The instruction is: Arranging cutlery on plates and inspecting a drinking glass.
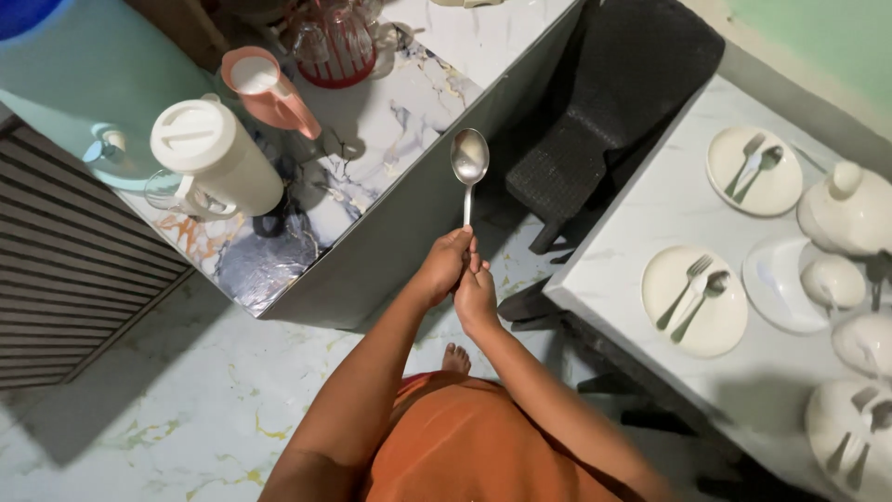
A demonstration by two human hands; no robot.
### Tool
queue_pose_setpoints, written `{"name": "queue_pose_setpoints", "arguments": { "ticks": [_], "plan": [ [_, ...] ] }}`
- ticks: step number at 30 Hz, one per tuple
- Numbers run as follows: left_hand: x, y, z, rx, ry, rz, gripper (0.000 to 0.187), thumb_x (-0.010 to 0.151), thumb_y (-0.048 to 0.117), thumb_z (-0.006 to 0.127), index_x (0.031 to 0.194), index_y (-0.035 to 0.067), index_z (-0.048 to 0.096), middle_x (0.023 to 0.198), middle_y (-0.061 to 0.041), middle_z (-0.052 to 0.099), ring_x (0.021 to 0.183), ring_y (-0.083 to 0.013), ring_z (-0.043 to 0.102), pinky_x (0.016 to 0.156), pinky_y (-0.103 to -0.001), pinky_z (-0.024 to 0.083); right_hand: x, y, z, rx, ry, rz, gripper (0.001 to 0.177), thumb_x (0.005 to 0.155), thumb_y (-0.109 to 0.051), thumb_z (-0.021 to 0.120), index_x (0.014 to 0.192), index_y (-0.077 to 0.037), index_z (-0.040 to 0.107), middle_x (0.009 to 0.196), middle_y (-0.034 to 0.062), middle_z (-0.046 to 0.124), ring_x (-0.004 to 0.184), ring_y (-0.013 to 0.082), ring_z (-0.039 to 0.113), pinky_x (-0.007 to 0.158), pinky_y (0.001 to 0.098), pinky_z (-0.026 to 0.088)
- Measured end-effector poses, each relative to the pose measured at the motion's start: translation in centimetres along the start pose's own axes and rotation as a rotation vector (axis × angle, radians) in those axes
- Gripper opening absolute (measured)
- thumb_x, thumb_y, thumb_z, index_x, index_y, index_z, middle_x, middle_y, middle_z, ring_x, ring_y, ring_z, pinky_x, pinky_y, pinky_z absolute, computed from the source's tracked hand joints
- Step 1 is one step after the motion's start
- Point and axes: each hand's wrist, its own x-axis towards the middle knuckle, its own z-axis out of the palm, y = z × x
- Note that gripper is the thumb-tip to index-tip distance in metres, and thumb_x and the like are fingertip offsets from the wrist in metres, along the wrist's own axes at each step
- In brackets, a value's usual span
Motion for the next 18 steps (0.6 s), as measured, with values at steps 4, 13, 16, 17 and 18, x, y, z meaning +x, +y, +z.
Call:
{"name": "queue_pose_setpoints", "arguments": {
  "ticks": [4, 13, 16, 17, 18],
  "plan": [
    [-4.0, 0.2, 0.0, 0.008, 0.008, -0.061, 0.039, 0.11, 0.037, 0.04, 0.086, 0.008, 0.05, 0.061, -0.009, 0.057, 0.069, -0.0236, 0.063, 0.071, -0.036, 0.053, -4.2, 0.2, 1.3, -0.227, 0.048, -0.105, 0.04, 0.11, -0.029, 0.038, 0.094, 0.0, 0.061, 0.079, 0.0037, 0.061, 0.071, 0.0089, 0.057, 0.063, 0.0261, 0.046],
    [-11.9, -2.5, 0.4, 0.046, -0.089, -0.094, 0.04, 0.112, 0.036, 0.039, 0.087, 0.008, 0.051, 0.063, -0.008, 0.057, 0.072, -0.0222, 0.063, 0.074, -0.036, 0.053, -12.7, 2.9, 1.7, 0.137, 0.157, -0.013, 0.036, 0.106, -0.029, 0.044, 0.096, -0.002, 0.064, 0.079, -0.0007, 0.06, 0.072, 0.0071, 0.056, 0.062, 0.0258, 0.045],
    [-13.5, -4.0, 1.2, 0.098, -0.118, -0.108, 0.038, 0.11, 0.035, 0.041, 0.087, 0.007, 0.053, 0.063, -0.009, 0.058, 0.072, -0.023, 0.065, 0.074, -0.035, 0.054, -15.2, 3.4, 0.8, 0.096, 0.231, 0.05, 0.036, 0.107, -0.029, 0.043, 0.094, -0.003, 0.064, 0.075, -0.0012, 0.059, 0.066, 0.0068, 0.054, 0.057, 0.0261, 0.043],
    [-14.0, -4.1, 1.8, 0.125, -0.114, -0.103, 0.038, 0.109, 0.034, 0.04, 0.087, 0.007, 0.053, 0.063, -0.009, 0.06, 0.07, -0.0212, 0.065, 0.07, -0.033, 0.053, -15.6, 3.9, 0.3, 0.106, 0.238, 0.014, 0.037, 0.107, -0.03, 0.043, 0.091, -0.004, 0.063, 0.071, -0.0017, 0.056, 0.062, 0.007, 0.05, 0.054, 0.0265, 0.039],
    [-14.6, -4.2, 2.5, 0.152, -0.11, -0.098, 0.037, 0.108, 0.033, 0.04, 0.086, 0.007, 0.054, 0.064, -0.009, 0.061, 0.067, -0.0193, 0.064, 0.066, -0.032, 0.051, -16.0, 4.4, -0.3, 0.115, 0.245, -0.022, 0.038, 0.108, -0.031, 0.044, 0.088, -0.005, 0.062, 0.068, -0.0023, 0.053, 0.059, 0.0071, 0.047, 0.05, 0.0269, 0.035]
  ]
}}
